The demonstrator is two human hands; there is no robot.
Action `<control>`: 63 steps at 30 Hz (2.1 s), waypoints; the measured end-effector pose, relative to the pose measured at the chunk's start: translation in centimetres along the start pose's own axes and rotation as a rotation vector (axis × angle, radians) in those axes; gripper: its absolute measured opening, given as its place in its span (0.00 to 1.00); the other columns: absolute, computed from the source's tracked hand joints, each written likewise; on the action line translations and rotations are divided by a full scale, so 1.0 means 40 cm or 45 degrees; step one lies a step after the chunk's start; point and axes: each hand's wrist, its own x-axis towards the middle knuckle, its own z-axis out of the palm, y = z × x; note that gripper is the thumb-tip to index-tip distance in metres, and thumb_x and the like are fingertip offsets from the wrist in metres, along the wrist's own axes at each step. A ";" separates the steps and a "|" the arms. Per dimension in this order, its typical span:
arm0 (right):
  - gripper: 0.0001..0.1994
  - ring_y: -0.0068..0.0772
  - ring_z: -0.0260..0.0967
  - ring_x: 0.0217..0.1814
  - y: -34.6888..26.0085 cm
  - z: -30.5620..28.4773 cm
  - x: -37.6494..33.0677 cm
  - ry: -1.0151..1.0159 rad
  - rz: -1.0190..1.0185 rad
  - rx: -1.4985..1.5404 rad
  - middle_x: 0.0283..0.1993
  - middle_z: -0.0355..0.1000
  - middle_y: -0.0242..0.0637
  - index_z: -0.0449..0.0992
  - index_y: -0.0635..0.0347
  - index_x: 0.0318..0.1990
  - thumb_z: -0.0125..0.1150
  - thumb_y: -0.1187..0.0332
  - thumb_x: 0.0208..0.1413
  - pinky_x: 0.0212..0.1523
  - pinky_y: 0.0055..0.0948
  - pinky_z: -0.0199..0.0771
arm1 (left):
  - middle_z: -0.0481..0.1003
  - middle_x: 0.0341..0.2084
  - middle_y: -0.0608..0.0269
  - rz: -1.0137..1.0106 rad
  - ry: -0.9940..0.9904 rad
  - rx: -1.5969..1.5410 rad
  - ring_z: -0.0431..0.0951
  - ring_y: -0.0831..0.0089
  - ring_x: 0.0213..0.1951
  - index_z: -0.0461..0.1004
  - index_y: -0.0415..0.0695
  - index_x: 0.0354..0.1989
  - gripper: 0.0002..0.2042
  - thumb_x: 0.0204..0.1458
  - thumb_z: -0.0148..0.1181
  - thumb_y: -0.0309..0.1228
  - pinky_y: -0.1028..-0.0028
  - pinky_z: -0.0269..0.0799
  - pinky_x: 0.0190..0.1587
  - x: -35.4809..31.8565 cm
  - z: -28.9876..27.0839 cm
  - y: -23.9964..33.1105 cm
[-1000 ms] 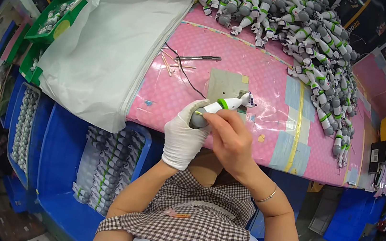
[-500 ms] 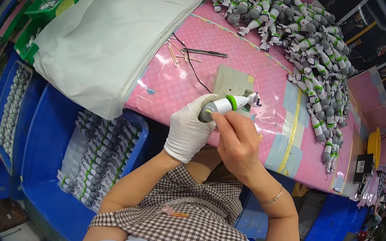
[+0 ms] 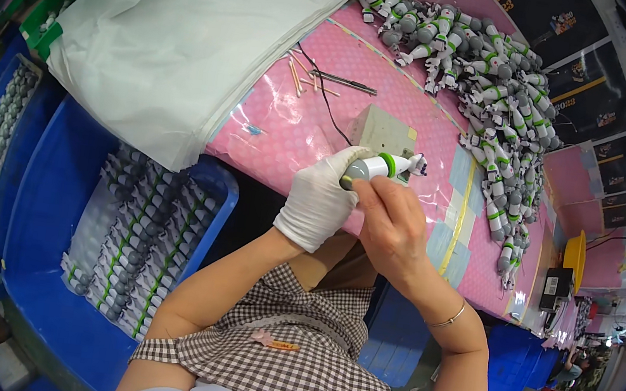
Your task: Assemble snowman figurines using a handheld tool and sort them into bins.
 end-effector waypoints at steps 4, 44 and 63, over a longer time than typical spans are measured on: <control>0.17 0.34 0.66 0.30 0.019 -0.003 0.013 0.060 -0.066 -0.077 0.36 0.66 0.39 0.73 0.69 0.40 0.56 0.76 0.37 0.31 0.30 0.67 | 0.75 0.33 0.47 -0.027 0.017 -0.047 0.77 0.53 0.35 0.72 0.42 0.46 0.17 0.44 0.59 0.23 0.66 0.73 0.35 -0.002 0.001 0.003; 0.16 0.37 0.68 0.32 0.008 -0.018 0.011 -0.021 -0.056 -0.002 0.37 0.67 0.40 0.73 0.68 0.38 0.57 0.80 0.36 0.33 0.32 0.68 | 0.75 0.31 0.45 0.046 0.068 0.000 0.77 0.50 0.34 0.72 0.40 0.44 0.15 0.46 0.59 0.25 0.63 0.73 0.35 -0.004 0.007 -0.010; 0.09 0.38 0.70 0.38 0.250 0.050 -0.269 0.283 0.808 -0.262 0.37 0.73 0.40 0.78 0.61 0.38 0.60 0.76 0.49 0.37 0.30 0.70 | 0.74 0.37 0.62 -0.459 -0.288 -0.510 0.76 0.72 0.38 0.69 0.38 0.47 0.23 0.40 0.69 0.21 0.73 0.76 0.42 0.078 -0.120 0.047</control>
